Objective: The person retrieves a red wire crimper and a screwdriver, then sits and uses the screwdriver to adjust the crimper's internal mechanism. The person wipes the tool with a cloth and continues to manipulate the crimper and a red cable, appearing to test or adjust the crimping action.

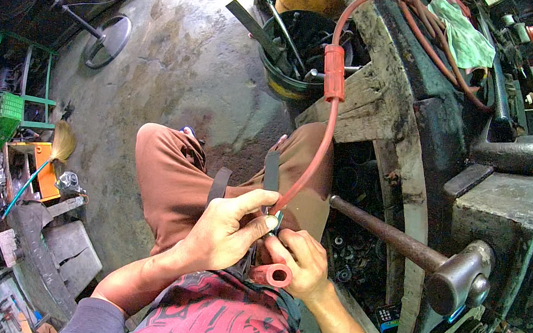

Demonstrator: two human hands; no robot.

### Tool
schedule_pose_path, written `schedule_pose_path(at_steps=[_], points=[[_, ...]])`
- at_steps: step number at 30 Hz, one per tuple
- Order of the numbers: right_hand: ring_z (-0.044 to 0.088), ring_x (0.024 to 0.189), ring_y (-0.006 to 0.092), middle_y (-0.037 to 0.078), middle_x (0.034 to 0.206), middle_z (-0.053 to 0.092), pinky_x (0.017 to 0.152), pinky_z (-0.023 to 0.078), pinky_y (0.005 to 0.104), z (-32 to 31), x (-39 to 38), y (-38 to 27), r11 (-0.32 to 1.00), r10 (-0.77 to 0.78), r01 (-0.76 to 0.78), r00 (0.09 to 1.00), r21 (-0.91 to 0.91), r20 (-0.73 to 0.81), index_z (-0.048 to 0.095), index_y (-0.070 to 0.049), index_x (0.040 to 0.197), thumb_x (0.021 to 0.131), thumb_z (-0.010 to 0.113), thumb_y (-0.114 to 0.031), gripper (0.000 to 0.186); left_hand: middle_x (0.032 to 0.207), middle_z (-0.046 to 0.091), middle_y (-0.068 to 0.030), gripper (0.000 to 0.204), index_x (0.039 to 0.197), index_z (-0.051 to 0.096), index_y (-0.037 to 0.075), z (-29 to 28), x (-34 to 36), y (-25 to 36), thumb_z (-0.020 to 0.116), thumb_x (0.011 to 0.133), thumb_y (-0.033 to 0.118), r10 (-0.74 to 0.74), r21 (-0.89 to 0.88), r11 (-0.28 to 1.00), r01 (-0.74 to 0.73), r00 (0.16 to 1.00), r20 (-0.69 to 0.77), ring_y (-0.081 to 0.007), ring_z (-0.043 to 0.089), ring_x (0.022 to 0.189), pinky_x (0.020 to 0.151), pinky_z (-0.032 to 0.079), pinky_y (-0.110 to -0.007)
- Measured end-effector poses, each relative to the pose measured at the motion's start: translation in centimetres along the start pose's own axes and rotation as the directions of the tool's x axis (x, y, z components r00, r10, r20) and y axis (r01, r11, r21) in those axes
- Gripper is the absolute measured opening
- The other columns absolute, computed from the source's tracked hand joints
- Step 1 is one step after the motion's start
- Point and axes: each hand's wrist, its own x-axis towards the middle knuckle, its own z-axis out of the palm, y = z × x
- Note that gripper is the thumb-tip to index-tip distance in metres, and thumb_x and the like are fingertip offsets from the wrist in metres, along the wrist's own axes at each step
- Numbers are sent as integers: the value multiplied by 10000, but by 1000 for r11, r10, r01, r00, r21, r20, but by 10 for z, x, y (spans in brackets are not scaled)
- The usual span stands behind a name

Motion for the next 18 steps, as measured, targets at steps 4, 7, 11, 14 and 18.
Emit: schedule_pose_path(at_steps=[4, 7, 11, 14, 18], points=[[650, 736, 262, 92, 949, 641, 612, 534, 375, -4, 0, 1, 999, 3, -4, 1000, 34, 28, 709, -16, 1033, 669, 815, -212, 428, 790, 643, -40, 299, 1302, 639, -13, 0, 0, 1, 674, 1017, 71, -7, 10, 1000, 7, 1000, -4, -64, 560, 741, 662, 499, -273], [654, 749, 270, 97, 956, 646, 623, 535, 369, -6, 1, 2, 997, 8, -13, 998, 72, 66, 721, -18, 1064, 663, 813, -204, 451, 801, 651, -50, 299, 1296, 639, -20, 2, -1, 2, 678, 1014, 67, -5, 31, 1000, 5, 1000, 13, -64, 565, 755, 672, 504, -275], [652, 746, 282, 112, 964, 654, 625, 531, 366, -5, 2, 2, 1000, 10, -10, 999, 15, 36, 710, -16, 1032, 659, 815, -209, 433, 816, 672, -69, 298, 1290, 640, -27, 2, 0, 1, 681, 1011, 69, 12, 21, 1000, -12, 1000, 0, -64, 578, 765, 686, 515, -280], [643, 736, 282, 115, 936, 644, 618, 523, 370, -3, 2, 1, 999, 8, -8, 1000, 44, -11, 693, -12, 990, 663, 812, -212, 401, 829, 684, -78, 299, 1290, 639, -28, 2, 1, 1, 681, 1010, 67, 32, 14, 999, -32, 999, -3, -64, 587, 773, 695, 522, -282], [645, 722, 278, 113, 916, 635, 602, 518, 365, -2, 2, 0, 999, 4, -4, 1000, 45, -12, 702, -16, 988, 629, 826, -155, 405, 856, 695, -85, 294, 1286, 640, -28, 2, 1, 2, 679, 1009, 61, 8, 36, 999, -9, 1000, 27, -69, 599, 792, 718, 533, -284]])
